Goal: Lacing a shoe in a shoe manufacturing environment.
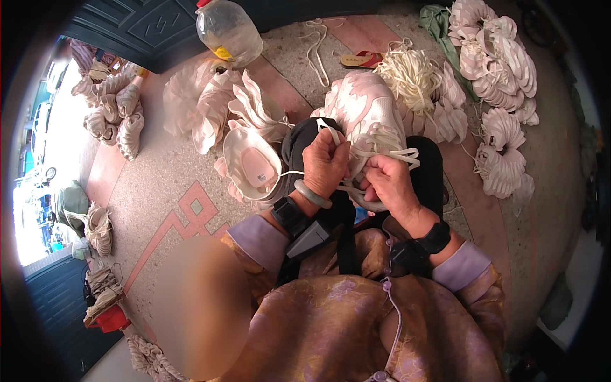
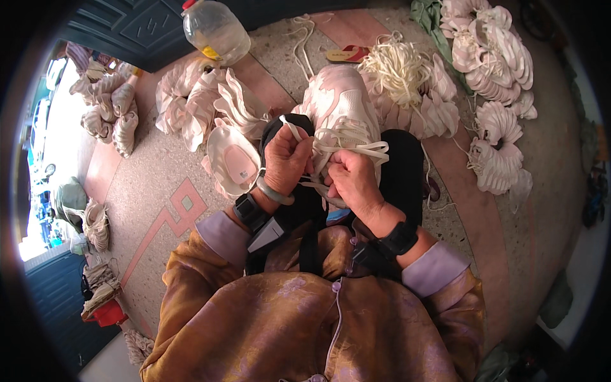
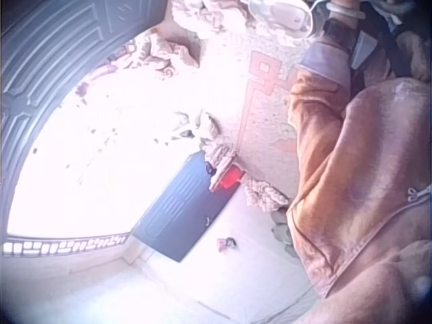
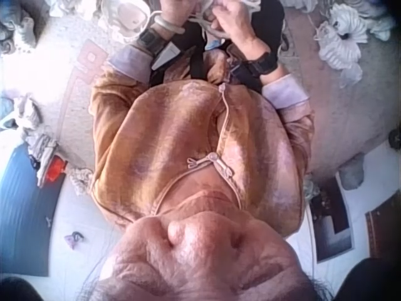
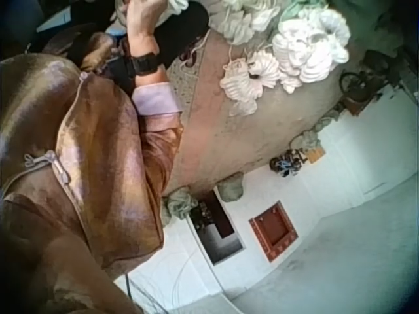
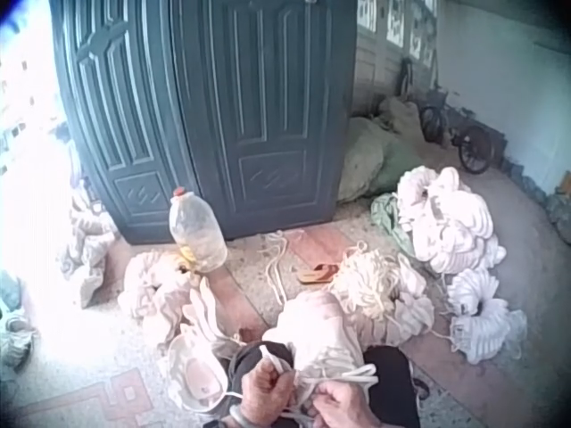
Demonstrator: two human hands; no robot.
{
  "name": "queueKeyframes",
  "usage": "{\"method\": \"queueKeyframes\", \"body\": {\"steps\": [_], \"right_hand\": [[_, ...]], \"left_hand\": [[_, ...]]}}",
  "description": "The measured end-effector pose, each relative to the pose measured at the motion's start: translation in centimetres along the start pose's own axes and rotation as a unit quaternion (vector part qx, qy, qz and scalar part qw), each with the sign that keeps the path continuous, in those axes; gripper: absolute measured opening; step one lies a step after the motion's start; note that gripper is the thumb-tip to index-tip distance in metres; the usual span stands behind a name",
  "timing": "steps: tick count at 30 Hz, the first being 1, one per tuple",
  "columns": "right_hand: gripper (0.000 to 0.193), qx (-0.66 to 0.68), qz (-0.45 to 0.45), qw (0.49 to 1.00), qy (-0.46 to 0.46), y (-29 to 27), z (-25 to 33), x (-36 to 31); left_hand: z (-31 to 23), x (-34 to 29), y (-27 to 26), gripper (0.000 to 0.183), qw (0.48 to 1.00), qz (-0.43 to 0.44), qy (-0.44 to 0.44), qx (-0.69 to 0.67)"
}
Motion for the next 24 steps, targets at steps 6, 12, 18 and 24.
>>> {"method": "queueKeyframes", "body": {"steps": [6,12,18,24], "right_hand": [[0.010,-0.020,-0.019,0.998,-0.051,0.3,-0.3,-0.1],[0.005,-0.006,-0.020,0.999,-0.047,0.5,-0.2,-0.1],[0.007,0.044,-0.020,0.998,-0.035,0.6,-0.4,-0.3],[0.008,0.054,-0.031,0.996,-0.062,0.6,-0.8,-0.3]], "left_hand": [[-0.3,-0.4,0.0,0.005,0.999,0.005,0.009,0.038],[-0.9,-0.3,0.3,0.009,0.994,0.062,-0.047,-0.072],[-1.1,0.4,0.1,0.011,0.993,0.092,-0.068,-0.041],[-1.1,0.4,-0.1,0.010,0.979,0.120,-0.124,-0.108]]}}
Point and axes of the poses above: each hand's wrist, its own x-axis towards the middle knuckle, its own y-axis out of the palm, z = x × y, the point moved 3 cm from there along x, towards the middle knuckle, and after that the axes turned 2 degrees about -y, right-handed, at the moved point
